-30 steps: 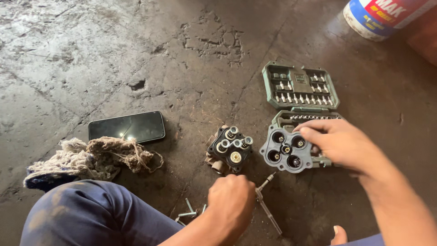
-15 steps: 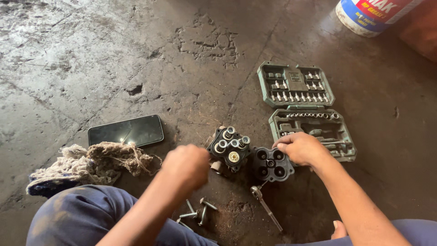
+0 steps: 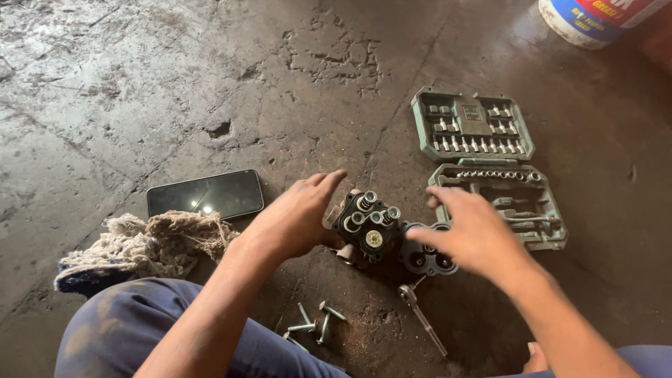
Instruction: The person assembles a metal component by hand, placing internal parts into a valve body and aligning a cover plate while sitting on a concrete floor.
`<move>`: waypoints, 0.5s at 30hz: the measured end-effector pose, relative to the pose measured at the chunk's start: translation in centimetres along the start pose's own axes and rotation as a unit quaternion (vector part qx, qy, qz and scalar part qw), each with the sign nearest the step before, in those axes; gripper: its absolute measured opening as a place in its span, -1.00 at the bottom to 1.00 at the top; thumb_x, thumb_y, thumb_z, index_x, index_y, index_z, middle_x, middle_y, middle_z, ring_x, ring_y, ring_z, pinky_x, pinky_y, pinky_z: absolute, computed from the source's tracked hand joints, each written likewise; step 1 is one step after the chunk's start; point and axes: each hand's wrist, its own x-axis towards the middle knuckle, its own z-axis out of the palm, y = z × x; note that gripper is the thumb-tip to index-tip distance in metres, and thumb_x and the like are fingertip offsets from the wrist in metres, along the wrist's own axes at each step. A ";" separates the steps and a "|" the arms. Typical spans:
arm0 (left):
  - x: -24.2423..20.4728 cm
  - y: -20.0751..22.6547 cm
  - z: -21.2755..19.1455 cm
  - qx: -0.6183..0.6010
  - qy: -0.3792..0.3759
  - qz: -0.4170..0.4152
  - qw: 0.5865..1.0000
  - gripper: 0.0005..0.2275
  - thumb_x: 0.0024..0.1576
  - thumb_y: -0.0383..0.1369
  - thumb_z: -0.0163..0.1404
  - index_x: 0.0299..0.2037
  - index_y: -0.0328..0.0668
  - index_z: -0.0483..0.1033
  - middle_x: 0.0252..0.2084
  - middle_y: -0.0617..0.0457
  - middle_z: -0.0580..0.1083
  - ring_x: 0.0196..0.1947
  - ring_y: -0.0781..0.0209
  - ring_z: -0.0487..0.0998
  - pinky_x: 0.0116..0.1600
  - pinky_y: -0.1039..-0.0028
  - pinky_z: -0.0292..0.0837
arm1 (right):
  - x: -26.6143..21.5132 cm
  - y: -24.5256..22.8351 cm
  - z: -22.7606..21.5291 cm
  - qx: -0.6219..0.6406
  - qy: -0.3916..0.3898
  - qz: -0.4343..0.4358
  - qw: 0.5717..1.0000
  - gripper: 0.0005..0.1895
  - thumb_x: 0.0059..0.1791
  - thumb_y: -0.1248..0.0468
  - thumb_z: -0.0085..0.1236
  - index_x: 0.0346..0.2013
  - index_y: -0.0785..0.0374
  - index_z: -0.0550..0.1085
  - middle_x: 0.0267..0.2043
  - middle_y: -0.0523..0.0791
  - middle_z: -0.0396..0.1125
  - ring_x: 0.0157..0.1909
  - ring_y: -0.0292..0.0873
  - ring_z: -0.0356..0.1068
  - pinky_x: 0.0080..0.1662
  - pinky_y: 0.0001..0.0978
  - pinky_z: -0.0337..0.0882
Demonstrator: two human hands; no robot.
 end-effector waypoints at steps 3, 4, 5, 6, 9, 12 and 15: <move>0.5 0.1 0.4 -0.024 -0.007 0.040 0.999 0.13 -0.18 -0.27 0.40 0.52 -0.03 -0.25 0.45 -0.10 0.13 0.45 -0.04 0.09 0.45 0.16 0.06 | -0.3 -2.0 1.7 0.009 -0.054 -0.005 0.998 0.30 -0.29 -0.14 0.48 0.50 0.09 -0.14 0.45 -0.12 0.07 0.49 0.01 -0.07 0.40 0.01 0.02; 0.5 0.0 0.5 -0.024 0.006 0.061 0.998 0.18 -0.20 -0.31 0.42 0.54 0.02 -0.31 0.49 -0.10 0.07 0.51 -0.06 -0.04 0.47 0.11 -0.03 | -0.5 -2.4 2.2 0.012 -0.083 0.026 0.996 0.51 -0.32 -0.17 0.52 0.56 0.04 -0.39 0.58 -0.14 -0.12 0.56 -0.01 -0.25 0.42 0.04 -0.10; 0.6 0.0 0.6 -0.024 0.005 0.061 0.998 0.18 -0.20 -0.31 0.42 0.54 0.02 -0.31 0.49 -0.10 0.07 0.51 -0.06 -0.04 0.47 0.11 -0.03 | -0.6 -2.7 2.7 0.013 -0.084 0.027 0.996 0.51 -0.32 -0.17 0.52 0.56 0.04 -0.39 0.58 -0.14 -0.12 0.56 -0.01 -0.25 0.42 0.04 -0.10; 0.6 0.0 0.7 -0.044 -0.013 0.047 0.998 0.20 -0.21 -0.30 0.42 0.55 0.08 -0.33 0.50 -0.07 0.06 0.53 -0.03 -0.07 0.48 0.10 -0.04 | -0.8 -3.0 3.4 0.021 -0.066 0.008 0.998 0.56 -0.34 -0.18 0.53 0.55 0.05 -0.43 0.53 -0.11 -0.09 0.55 0.01 -0.20 0.45 -0.01 -0.10; 1.2 0.1 1.3 -0.058 -0.021 0.041 0.997 0.21 -0.22 -0.30 0.43 0.52 0.12 -0.35 0.51 -0.05 0.05 0.54 -0.02 -0.11 0.50 0.08 -0.08 | -0.6 -3.6 4.7 0.054 -0.055 -0.001 0.997 0.64 -0.39 -0.19 0.55 0.54 0.06 -0.51 0.48 -0.07 -0.06 0.52 0.03 -0.10 0.47 -0.05 -0.08; 1.6 -0.4 2.1 -0.055 -0.009 0.056 0.997 0.20 -0.24 -0.30 0.43 0.50 0.09 -0.35 0.47 -0.07 0.12 0.55 -0.05 -0.09 0.51 0.07 -0.09 | -0.6 -3.5 5.8 0.090 -0.042 -0.011 0.995 0.65 -0.41 -0.18 0.56 0.53 0.09 -0.51 0.45 -0.04 -0.01 0.47 0.05 -0.01 0.44 -0.05 -0.03; 1.9 -0.7 2.9 -0.068 -0.005 0.073 0.995 0.19 -0.24 -0.31 0.42 0.51 0.08 -0.32 0.44 -0.06 0.22 0.54 -0.09 -0.07 0.52 0.08 -0.06 | -0.5 -2.9 6.7 0.108 -0.010 -0.034 0.994 0.61 -0.40 -0.15 0.55 0.53 0.13 -0.45 0.40 0.01 0.06 0.43 0.08 0.07 0.43 -0.06 0.04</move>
